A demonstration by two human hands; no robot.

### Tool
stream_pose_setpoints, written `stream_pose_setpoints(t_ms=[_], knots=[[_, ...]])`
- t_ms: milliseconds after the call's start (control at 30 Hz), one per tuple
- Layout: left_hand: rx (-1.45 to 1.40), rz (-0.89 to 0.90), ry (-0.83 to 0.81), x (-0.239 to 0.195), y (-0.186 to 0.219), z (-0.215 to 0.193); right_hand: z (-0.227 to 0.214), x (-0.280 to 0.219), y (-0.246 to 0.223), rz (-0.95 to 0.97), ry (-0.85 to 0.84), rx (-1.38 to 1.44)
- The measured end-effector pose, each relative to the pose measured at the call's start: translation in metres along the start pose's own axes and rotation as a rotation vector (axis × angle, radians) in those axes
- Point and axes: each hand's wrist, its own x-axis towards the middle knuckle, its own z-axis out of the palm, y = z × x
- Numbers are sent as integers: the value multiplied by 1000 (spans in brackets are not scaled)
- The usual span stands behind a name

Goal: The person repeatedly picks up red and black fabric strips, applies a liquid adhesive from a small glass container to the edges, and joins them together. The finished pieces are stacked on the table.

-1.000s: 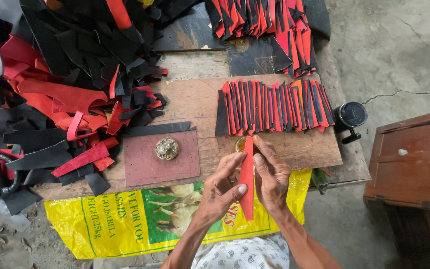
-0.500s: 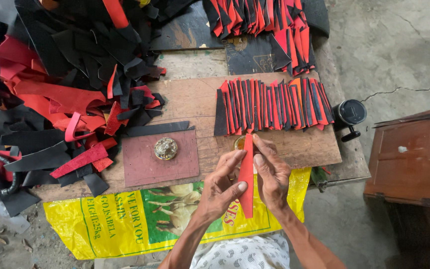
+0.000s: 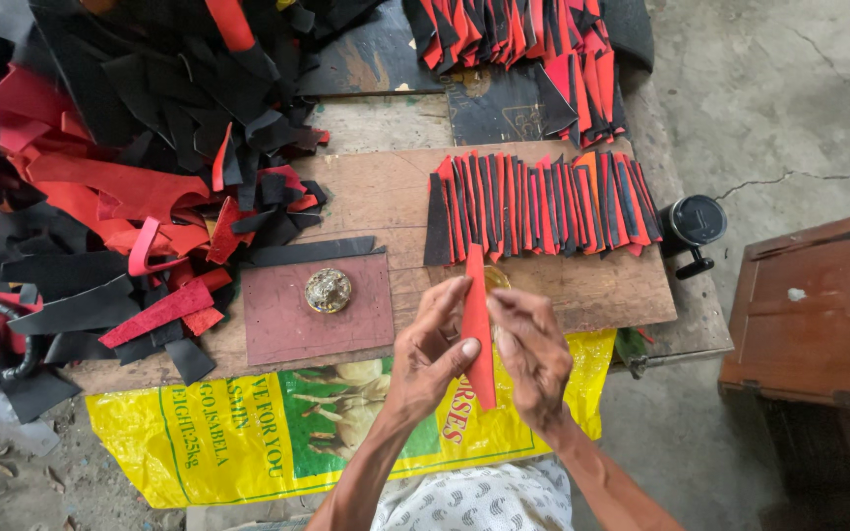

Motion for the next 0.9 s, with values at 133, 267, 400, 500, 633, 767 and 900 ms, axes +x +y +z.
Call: stream_pose_setpoints(t_ms=[133, 267, 400, 500, 633, 767, 900], knots=[[11, -34, 25, 0, 1, -2, 0, -1, -2, -92, 13, -20], [86, -8, 22, 1, -4, -1, -3, 0, 4, -88, 14, -62], [-53, -40, 136, 5, -8, -8, -2, -6, 4, -138, 137, 223], [201, -134, 235, 8, -9, -10, 1, -11, 5, 167, 73, 627], [14, 22, 70, 7, -4, -5, 4, -14, 6, 415, -14, 941], [58, 24, 49, 8, 1, -2, 6, -14, 7, 514, -4, 1005], [59, 27, 37, 8, 0, -1, 7, -15, 11, 506, 8, 990]])
